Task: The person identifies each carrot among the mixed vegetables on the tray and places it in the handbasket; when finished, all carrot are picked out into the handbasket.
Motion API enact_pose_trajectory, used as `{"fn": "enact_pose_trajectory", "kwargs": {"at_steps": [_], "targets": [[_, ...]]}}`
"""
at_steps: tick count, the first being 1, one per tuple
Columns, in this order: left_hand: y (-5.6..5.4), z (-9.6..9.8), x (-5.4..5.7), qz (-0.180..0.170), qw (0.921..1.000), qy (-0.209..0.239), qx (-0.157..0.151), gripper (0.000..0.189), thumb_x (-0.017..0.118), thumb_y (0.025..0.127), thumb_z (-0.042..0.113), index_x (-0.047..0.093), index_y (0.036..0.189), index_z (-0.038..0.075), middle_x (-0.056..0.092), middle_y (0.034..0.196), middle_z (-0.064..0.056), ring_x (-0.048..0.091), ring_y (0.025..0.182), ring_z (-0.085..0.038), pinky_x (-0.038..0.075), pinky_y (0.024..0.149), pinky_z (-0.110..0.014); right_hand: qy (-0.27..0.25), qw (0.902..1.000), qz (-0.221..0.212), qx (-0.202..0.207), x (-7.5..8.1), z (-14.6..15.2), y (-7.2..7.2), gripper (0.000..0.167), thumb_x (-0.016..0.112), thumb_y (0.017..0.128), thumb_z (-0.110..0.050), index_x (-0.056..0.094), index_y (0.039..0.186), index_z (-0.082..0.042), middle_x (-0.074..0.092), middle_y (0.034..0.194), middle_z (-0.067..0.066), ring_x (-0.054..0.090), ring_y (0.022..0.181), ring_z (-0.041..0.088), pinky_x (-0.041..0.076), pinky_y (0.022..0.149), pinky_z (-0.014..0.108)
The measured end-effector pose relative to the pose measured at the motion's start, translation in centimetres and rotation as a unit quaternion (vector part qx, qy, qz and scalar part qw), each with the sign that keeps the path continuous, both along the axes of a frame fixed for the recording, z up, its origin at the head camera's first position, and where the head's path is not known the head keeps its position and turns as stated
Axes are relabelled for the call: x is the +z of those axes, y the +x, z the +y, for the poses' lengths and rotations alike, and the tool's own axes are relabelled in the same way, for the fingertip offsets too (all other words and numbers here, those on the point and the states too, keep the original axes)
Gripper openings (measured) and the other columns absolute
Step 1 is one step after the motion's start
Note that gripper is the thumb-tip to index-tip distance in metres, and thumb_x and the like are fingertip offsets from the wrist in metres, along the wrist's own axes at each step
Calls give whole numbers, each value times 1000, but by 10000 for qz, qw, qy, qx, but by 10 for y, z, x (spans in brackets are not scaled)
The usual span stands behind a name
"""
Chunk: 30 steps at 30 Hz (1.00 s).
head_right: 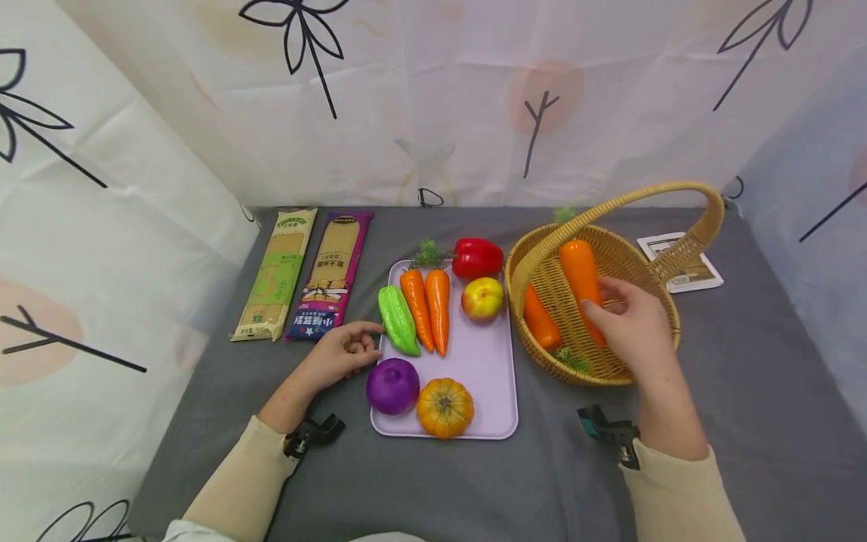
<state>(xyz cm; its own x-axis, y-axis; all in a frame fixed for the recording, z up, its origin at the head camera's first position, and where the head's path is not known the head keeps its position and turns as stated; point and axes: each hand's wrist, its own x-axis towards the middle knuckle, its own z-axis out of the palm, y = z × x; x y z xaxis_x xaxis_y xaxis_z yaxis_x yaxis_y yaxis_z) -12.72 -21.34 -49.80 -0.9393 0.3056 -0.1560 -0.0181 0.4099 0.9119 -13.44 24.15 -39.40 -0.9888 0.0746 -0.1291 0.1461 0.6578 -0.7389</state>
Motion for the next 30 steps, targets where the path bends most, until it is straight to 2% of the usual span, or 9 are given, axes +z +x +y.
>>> {"fn": "enact_pose_trajectory", "kwargs": {"at_steps": [3,5,11,19,27,30], "targets": [[0,0,0,-9,10000,-10,-8,38,78,92,10,67,127,6,62,77,-3,50,56,-16,45,50,-27,189,9994,-208,185,-6,-3,-2,68,61,102,-41,47,149,5,58,130,27,61,105,36,50,63,25],[0,0,0,-24,10000,-17,-13,38,78,92,11,67,127,6,62,77,-3,50,57,-15,45,50,-27,371,9979,-331,404,-9,-3,-3,67,62,102,-40,47,147,7,59,127,29,62,105,40,49,65,29],[1,0,1,-52,10000,-8,4,38,78,92,10,67,127,6,62,78,-3,51,57,-16,45,51,-27,878,9896,-592,975,-16,-4,-6,63,66,99,-37,53,140,9,63,123,30,61,105,41,47,76,41],[0,0,2,-51,10000,-50,-23,38,77,92,10,66,128,6,61,78,-3,50,57,-15,46,52,-27,1064,9838,-795,1206,-24,-4,-7,63,69,96,-32,52,137,12,66,118,28,60,106,41,47,85,52],[2,1,3,-27,10000,-68,27,37,77,92,9,66,127,6,61,78,-3,49,57,-15,45,52,-26,975,9800,-1018,1405,-28,-4,-8,62,71,95,-26,51,134,18,69,110,26,65,95,35,51,82,51],[2,1,3,-22,10000,-49,32,37,77,92,9,66,127,6,61,78,-3,49,57,-15,45,52,-26,1027,9794,-987,1432,-26,-4,-7,63,71,95,-28,52,134,17,69,112,26,66,98,37,50,83,52]]}}
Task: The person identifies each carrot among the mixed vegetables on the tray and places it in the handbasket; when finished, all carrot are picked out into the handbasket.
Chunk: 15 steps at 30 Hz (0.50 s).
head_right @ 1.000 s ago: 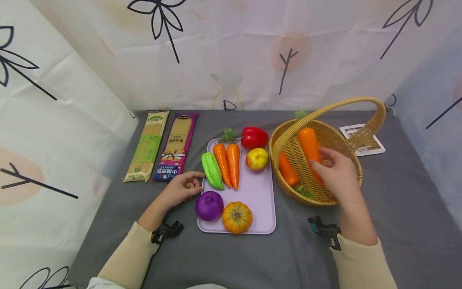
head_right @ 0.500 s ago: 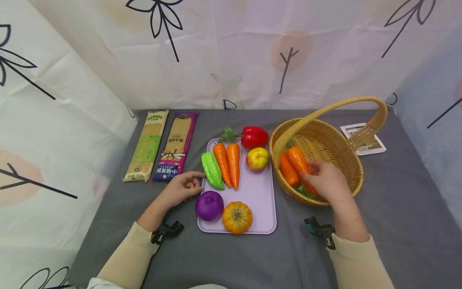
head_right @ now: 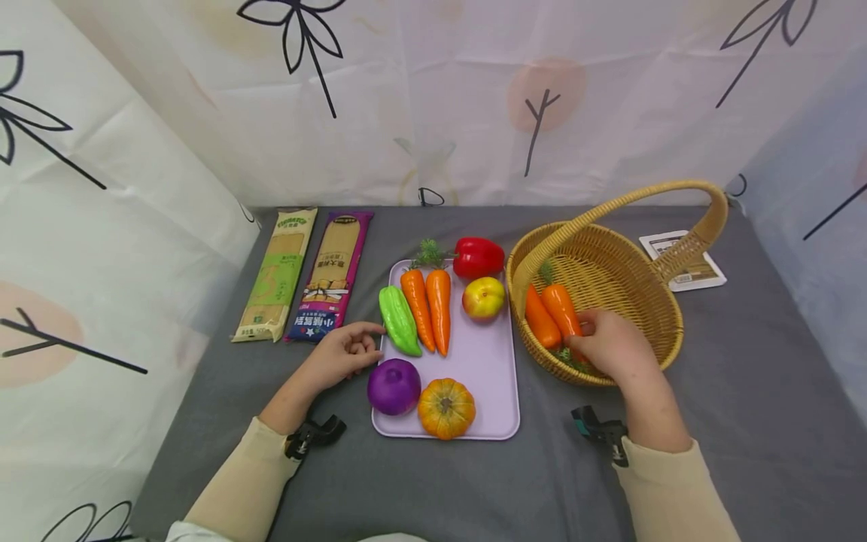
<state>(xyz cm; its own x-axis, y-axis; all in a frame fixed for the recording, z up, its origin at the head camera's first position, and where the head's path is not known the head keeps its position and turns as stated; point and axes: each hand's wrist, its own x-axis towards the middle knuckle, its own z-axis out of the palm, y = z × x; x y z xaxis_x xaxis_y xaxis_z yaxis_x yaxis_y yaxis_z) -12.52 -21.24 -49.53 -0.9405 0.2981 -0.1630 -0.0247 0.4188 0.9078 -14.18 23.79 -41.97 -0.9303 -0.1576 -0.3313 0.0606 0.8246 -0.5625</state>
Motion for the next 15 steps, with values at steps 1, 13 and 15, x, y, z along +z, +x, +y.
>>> {"fn": "enact_pose_trajectory", "kwargs": {"at_steps": [1,13,15], "targets": [[0,0,0,-2,10000,2,2,37,77,92,9,66,127,6,61,78,-3,49,57,-15,45,52,-26,27,10000,23,3,2,0,1,64,71,95,-29,51,135,17,68,114,27,65,100,39,50,85,54],[-1,-1,0,47,10000,36,-69,37,76,93,10,66,128,5,61,78,-3,49,56,-15,45,51,-26,-113,9943,988,-395,62,4,33,65,59,104,-44,48,148,1,60,133,27,57,117,48,46,85,60],[-1,-1,-1,39,10000,20,-54,37,77,93,10,66,128,6,61,78,-4,49,56,-15,45,51,-26,-168,9909,1196,-595,73,0,40,63,59,103,-46,50,149,-3,60,134,23,58,115,47,48,80,54]]}}
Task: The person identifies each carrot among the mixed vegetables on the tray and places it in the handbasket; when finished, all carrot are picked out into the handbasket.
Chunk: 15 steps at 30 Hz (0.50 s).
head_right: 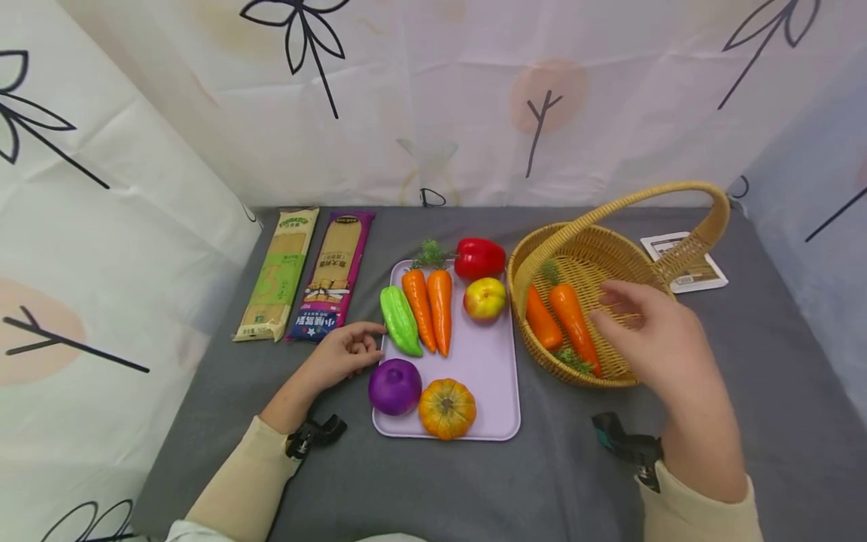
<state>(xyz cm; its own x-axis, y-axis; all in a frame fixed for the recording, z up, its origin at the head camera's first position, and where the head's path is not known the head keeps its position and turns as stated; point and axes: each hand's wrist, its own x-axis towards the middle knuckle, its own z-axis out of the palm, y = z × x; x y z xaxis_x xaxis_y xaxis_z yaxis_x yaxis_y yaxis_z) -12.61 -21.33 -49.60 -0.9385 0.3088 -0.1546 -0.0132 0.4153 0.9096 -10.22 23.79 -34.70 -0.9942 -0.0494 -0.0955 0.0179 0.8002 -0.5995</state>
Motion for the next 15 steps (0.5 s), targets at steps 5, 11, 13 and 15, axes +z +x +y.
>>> {"fn": "enact_pose_trajectory", "kwargs": {"at_steps": [5,11,13,15], "targets": [[1,1,-1,-3,10000,-20,17,37,77,92,10,66,128,6,61,78,-3,49,57,-15,46,51,-26,-304,9947,885,-431,20,-7,18,50,67,100,-35,59,143,-10,66,123,4,65,100,6,47,73,20],[1,0,0,49,10000,-9,-10,37,77,92,10,67,128,6,61,78,-4,49,56,-14,45,52,-26,-1129,9739,1906,-503,36,-22,34,44,75,94,-10,66,137,-13,65,108,-19,60,93,-8,43,73,6],[1,0,0,57,10000,-14,-9,37,77,92,10,67,128,6,61,78,-4,49,56,-14,45,52,-26,-1458,9652,2127,-429,41,-30,37,48,76,91,-2,66,137,-12,67,111,-12,62,99,0,46,78,7],[1,0,1,51,10000,-22,-7,37,77,92,10,66,128,6,61,78,-4,49,56,-14,45,52,-26,-1705,9585,2257,-355,47,-37,39,53,76,89,4,64,139,-12,67,113,-6,64,101,4,47,82,8]]}}
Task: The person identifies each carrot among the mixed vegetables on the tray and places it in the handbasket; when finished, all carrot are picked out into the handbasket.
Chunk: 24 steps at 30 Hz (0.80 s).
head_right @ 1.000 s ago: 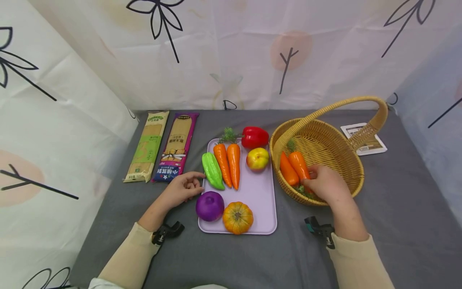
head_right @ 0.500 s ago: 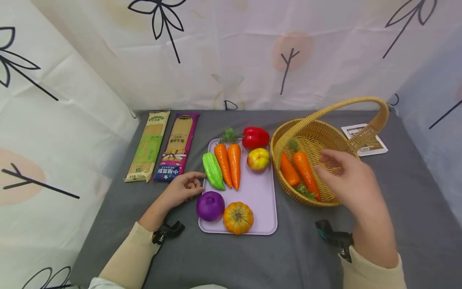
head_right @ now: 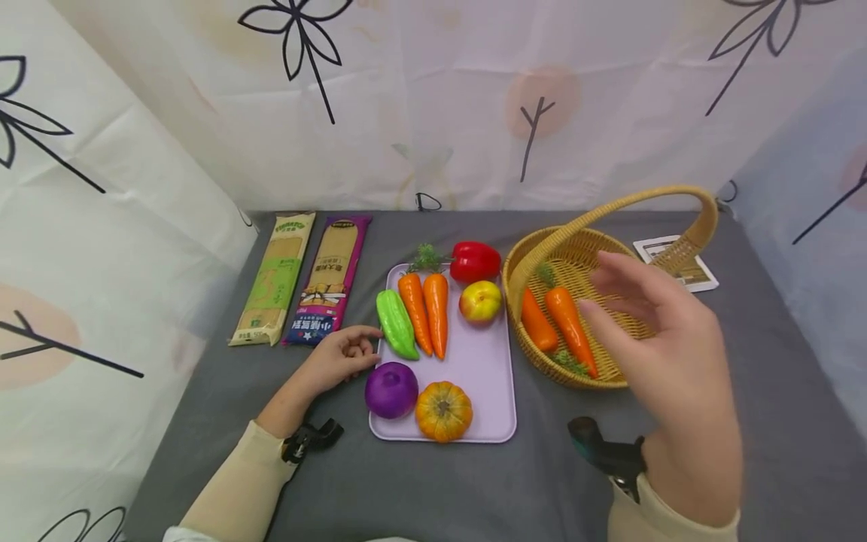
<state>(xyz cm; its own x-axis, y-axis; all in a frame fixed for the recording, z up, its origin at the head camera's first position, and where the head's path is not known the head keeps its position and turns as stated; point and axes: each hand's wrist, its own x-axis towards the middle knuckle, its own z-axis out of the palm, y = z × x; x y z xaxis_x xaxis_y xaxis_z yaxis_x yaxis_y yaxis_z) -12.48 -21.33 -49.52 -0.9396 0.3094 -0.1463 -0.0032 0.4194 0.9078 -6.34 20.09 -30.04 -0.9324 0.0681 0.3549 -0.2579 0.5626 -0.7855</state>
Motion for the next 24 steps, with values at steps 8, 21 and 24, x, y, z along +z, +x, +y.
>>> {"fn": "enact_pose_trajectory", "kwargs": {"at_steps": [8,21,24], "targets": [[1,-1,-2,4,10000,56,3,36,77,92,12,67,127,6,61,78,-4,49,56,-14,46,52,-26,-971,9900,669,772,-2,-30,-3,65,72,76,27,63,135,1,70,113,8,66,103,16,50,90,17],[0,0,0,48,10000,24,-4,36,77,92,11,67,127,6,62,79,-4,49,56,-14,45,51,-26,-109,9842,389,1724,-30,-82,-28,49,80,83,8,67,129,-3,68,110,5,65,102,16,52,89,19],[0,0,0,30,10000,40,-6,36,77,92,12,67,126,6,62,79,-5,49,56,-14,45,51,-26,-49,9837,-26,1798,-44,-92,-38,45,80,86,3,67,128,-6,68,109,4,65,102,17,56,88,28]]}}
